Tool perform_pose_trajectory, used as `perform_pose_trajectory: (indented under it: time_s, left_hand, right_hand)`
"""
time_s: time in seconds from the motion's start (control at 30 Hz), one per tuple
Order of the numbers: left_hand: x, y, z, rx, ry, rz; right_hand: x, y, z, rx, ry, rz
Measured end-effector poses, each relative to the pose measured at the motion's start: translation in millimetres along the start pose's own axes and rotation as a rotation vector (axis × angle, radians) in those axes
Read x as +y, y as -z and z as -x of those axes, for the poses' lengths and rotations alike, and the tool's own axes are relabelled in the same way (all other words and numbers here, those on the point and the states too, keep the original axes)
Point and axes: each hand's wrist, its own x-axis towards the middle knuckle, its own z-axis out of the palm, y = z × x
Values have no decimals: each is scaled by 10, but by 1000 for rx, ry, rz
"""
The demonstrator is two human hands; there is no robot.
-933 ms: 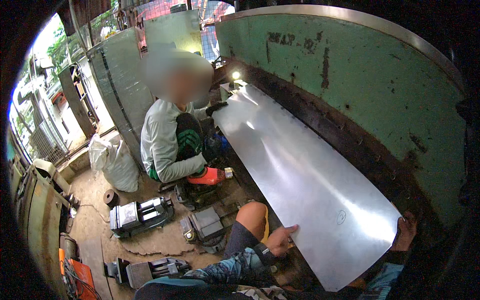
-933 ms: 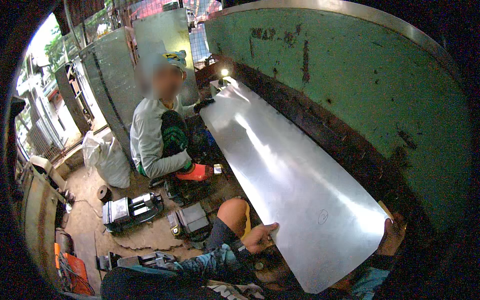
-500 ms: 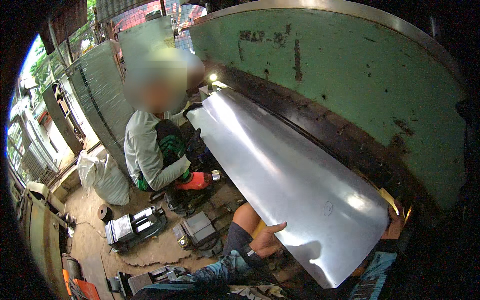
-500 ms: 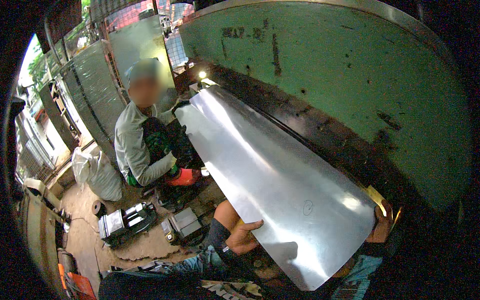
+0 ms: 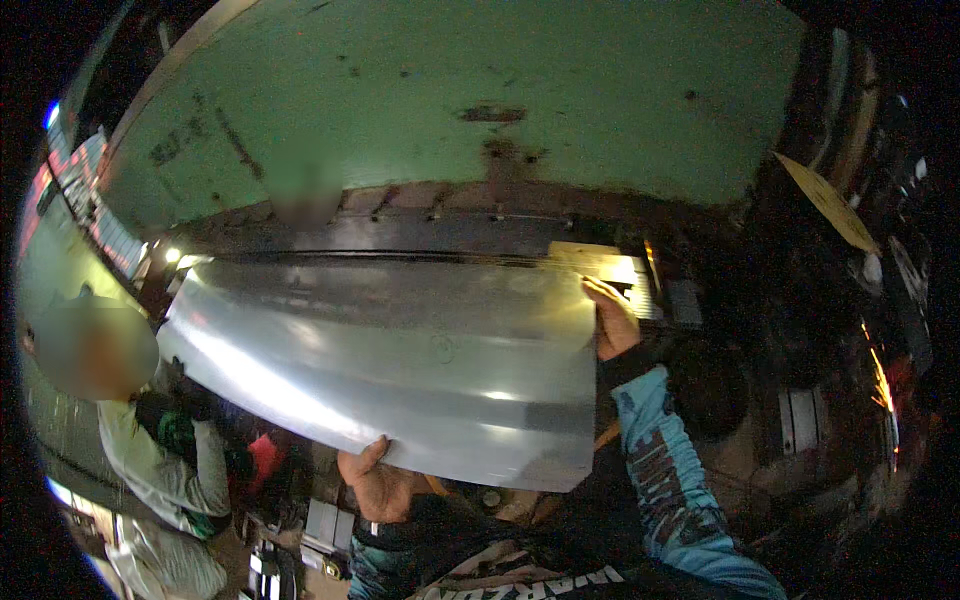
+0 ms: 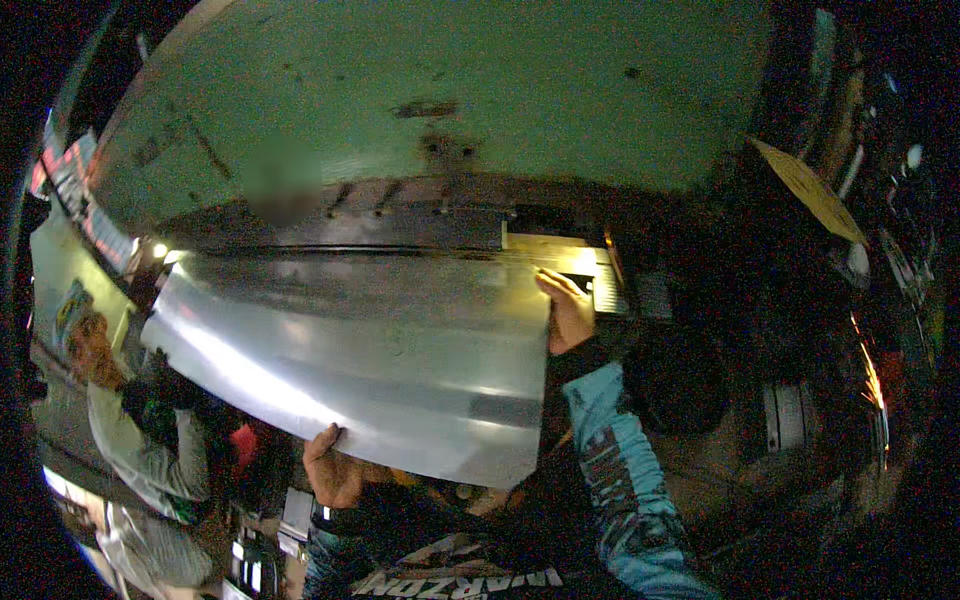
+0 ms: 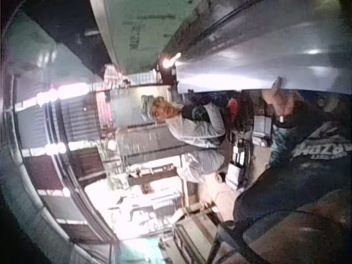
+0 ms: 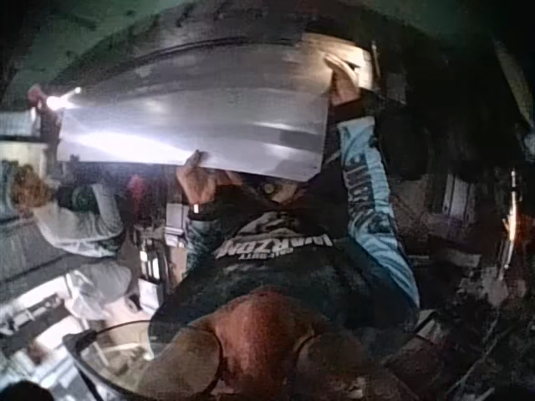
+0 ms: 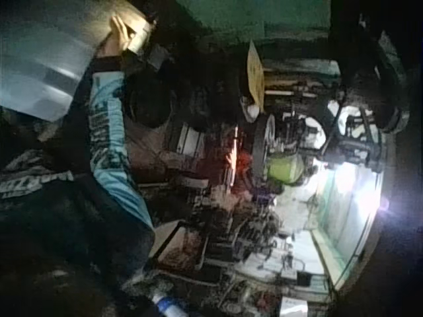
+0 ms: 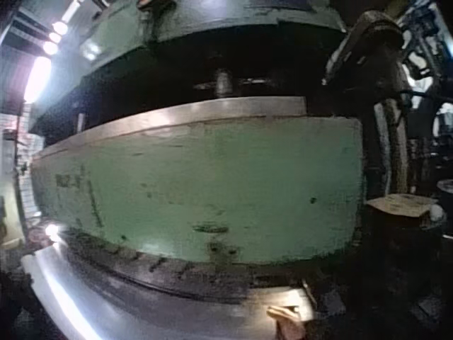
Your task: The person operates a large metal shearing machine to cut a sheet of metal. They position the sheet, activate the machine to cut, and remove the cut piece. A coworker assists by holding the sheet and removing cut pieces.
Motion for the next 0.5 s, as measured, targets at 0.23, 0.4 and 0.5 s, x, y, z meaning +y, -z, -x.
perform_pose_trajectory:
  time_s: [0.23,0.4,0.5]
  left_hand:
    - [59,29,18,-4,93,98]
    - [-28,-27,28,-11,70,45]
    - [-114,-226,96,-62,99,186]
  right_hand:
    - [71,-169,135,49,-44,41]
    - [275,-164,-71,72,-10,71]
    - [417,-169,-202,78,-23,32]
